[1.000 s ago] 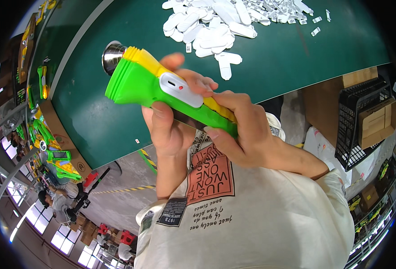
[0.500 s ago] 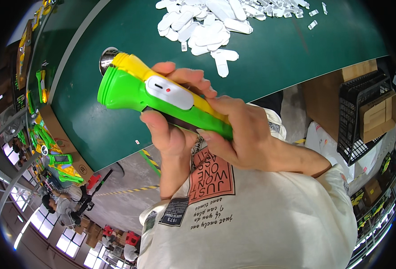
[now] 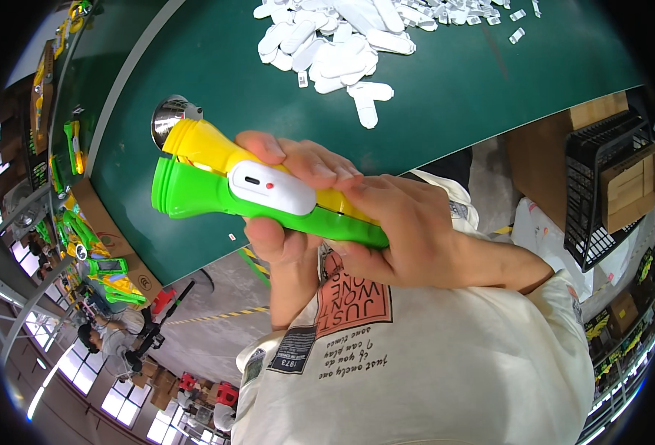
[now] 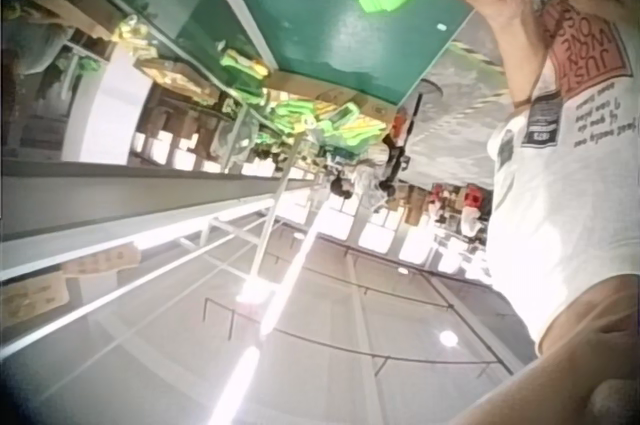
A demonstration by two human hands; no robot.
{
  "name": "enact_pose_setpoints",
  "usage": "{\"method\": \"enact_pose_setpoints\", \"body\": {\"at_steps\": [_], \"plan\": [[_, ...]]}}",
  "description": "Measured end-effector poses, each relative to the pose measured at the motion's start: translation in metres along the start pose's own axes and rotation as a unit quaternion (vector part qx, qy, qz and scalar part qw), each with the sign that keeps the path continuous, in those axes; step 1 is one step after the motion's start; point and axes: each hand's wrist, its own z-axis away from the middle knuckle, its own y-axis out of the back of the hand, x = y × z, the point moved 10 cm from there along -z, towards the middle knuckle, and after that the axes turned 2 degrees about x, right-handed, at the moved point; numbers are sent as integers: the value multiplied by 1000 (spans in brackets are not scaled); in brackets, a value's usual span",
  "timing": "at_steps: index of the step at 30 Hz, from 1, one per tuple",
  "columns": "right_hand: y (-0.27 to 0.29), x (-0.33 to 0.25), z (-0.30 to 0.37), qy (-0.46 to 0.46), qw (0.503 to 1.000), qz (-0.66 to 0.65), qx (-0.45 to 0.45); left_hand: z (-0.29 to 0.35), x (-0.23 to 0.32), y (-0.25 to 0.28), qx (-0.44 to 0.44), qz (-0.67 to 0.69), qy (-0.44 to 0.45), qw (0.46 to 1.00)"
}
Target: The person takes flashlight components from the conveyor and a box, inserts a plastic switch piece into the flashlight casing, and fits the flashlight halves together by hand.
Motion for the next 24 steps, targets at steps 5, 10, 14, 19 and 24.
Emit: {"method": "enact_pose_setpoints", "body": {"at_steps": [5, 10, 14, 19, 24], "plan": [[2, -7, -2, 28, 999, 33, -7, -3, 0, -2, -72, 9, -14, 997], [10, 13, -7, -62, 991, -117, -31, 1, -3, -14, -154, 11, 49, 987], [18, 54, -4, -216, 923, -303, -97, 18, -16, 6, 3, -232, 128, 964], [40, 50, -35, -104, 982, -98, -123, 7, -1, -17, -21, -323, 4, 946], [64, 32, -45, -89, 988, -37, 118, 4, -2, -28, 95, -307, -125, 939]]}}
